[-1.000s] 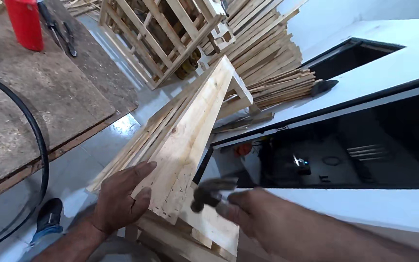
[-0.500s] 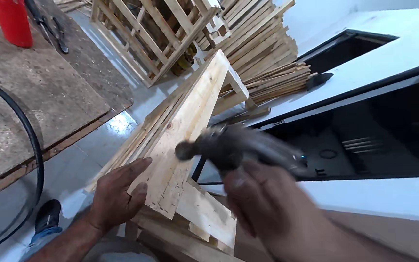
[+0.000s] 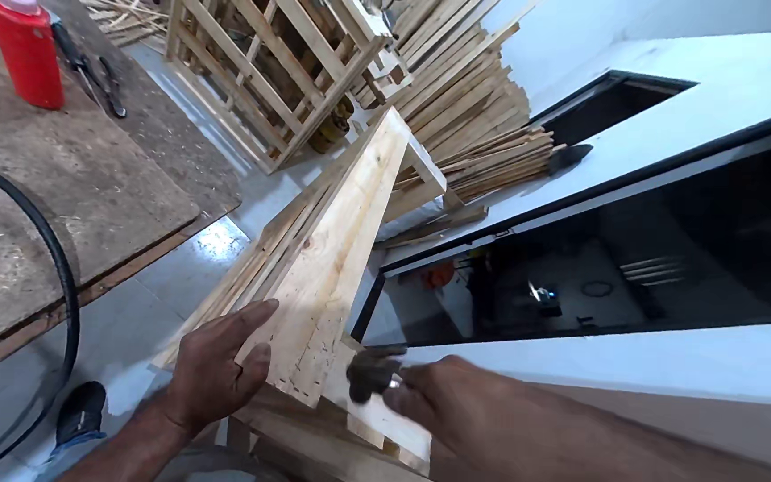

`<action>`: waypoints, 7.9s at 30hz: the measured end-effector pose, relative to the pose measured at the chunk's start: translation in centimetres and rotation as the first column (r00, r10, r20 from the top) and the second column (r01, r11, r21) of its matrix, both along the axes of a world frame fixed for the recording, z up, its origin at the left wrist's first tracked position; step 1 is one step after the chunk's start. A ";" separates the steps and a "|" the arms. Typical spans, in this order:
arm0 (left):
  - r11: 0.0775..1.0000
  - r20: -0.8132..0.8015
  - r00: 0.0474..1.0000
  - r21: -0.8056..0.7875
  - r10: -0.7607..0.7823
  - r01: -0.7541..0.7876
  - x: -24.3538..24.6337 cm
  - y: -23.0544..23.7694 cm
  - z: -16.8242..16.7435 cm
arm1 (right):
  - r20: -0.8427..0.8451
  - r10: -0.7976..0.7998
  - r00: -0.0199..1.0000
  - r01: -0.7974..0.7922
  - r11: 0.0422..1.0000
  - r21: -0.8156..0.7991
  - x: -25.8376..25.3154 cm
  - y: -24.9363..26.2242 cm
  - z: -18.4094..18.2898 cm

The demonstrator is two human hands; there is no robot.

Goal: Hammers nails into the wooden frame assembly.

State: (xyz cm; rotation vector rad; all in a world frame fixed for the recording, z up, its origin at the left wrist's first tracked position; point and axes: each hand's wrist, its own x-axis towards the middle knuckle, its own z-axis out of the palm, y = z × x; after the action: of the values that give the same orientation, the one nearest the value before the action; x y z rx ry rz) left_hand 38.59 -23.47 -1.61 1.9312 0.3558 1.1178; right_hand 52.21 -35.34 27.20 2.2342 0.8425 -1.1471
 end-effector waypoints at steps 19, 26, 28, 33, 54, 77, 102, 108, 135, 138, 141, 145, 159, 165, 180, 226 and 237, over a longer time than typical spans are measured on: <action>1.000 -0.026 0.999 0.020 -0.018 0.019 -0.5 -0.2 0.1 | 0.029 -0.086 0.996 0.076 0.967 0.243 -1.5 -4.8 -3.0; 0.995 -0.011 1.000 0.098 -0.024 0.025 -0.3 0.0 -0.3 | 0.068 -0.162 0.984 0.000 0.389 0.921 -2.0 -5.9 0.6; 0.995 -0.020 0.999 0.094 -0.033 0.035 -0.3 0.2 -0.1 | -0.079 -0.213 0.974 0.130 0.235 0.963 -3.2 -8.1 -3.7; 0.995 -0.034 0.998 0.091 -0.043 0.046 -0.3 0.2 -0.1 | 0.045 -0.282 0.958 0.172 0.695 0.698 -2.5 -9.9 -5.6; 0.988 -0.076 0.989 0.070 -0.130 0.135 -0.4 0.6 0.2 | 0.154 -0.221 0.963 0.014 0.614 0.789 -1.8 -7.5 -6.2; 0.970 -0.072 0.973 0.089 -0.219 0.225 -0.3 1.2 -0.2 | 0.116 -0.373 0.920 -0.035 0.217 0.976 0.0 -7.4 -4.5; 0.961 -0.069 0.966 0.101 -0.251 0.257 0.1 1.1 -0.3 | -0.012 -0.440 0.898 0.338 0.672 0.658 2.4 -6.1 -8.4; 0.959 -0.059 0.962 0.087 -0.266 0.270 0.4 1.1 -0.5 | 0.036 -0.385 0.922 0.052 0.216 0.975 0.4 -3.7 -6.1; 0.955 -0.208 0.933 -0.024 -0.293 0.294 -1.0 0.5 0.1 | 0.035 -0.290 0.956 0.142 0.564 0.813 -2.6 -6.6 -6.9; 0.959 -0.219 0.934 -0.025 -0.282 0.283 -1.0 0.4 -0.2 | 0.005 -0.320 0.947 0.084 0.263 0.961 -5.3 -10.0 -8.4; 0.957 -0.229 0.930 -0.031 -0.287 0.288 -0.9 0.4 0.1 | 0.045 -0.238 0.970 0.110 0.597 0.794 -6.3 -11.1 -10.2; 0.947 -0.210 0.924 -0.036 -0.321 0.320 -0.9 0.6 0.2 | 0.073 -0.263 0.962 0.043 0.409 0.912 -7.8 -11.4 -7.3; 0.934 -0.179 0.916 -0.075 -0.358 0.350 -1.0 0.8 0.5 | 0.067 -0.417 0.906 0.088 0.343 0.935 -9.6 -12.0 -9.5; 0.909 -0.199 0.888 -0.133 -0.414 0.394 -2.1 1.1 1.5 | 0.056 -0.424 0.904 0.102 0.341 0.935 -9.5 -10.3 -8.4; 0.925 -0.217 0.899 -0.078 -0.380 0.372 -1.3 0.8 1.6 | -0.087 -0.586 0.806 0.460 0.528 0.714 -2.5 -8.0 -9.2; 0.149 -0.747 0.566 0.552 -0.349 0.821 2.6 -0.9 8.9 | -0.524 -0.756 0.391 0.579 -0.240 0.779 -9.6 -18.2 -13.0; 0.257 -0.761 0.589 0.532 -0.272 0.807 2.6 -1.7 9.3 | -0.528 -0.753 0.393 0.630 -0.198 0.751 -9.1 -18.0 -13.4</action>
State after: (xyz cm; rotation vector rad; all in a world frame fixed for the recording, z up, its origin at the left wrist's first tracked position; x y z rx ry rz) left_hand 41.14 -25.12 7.69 2.8962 -0.8368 0.1136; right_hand 43.14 -53.36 13.82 4.1019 -0.1838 -0.8963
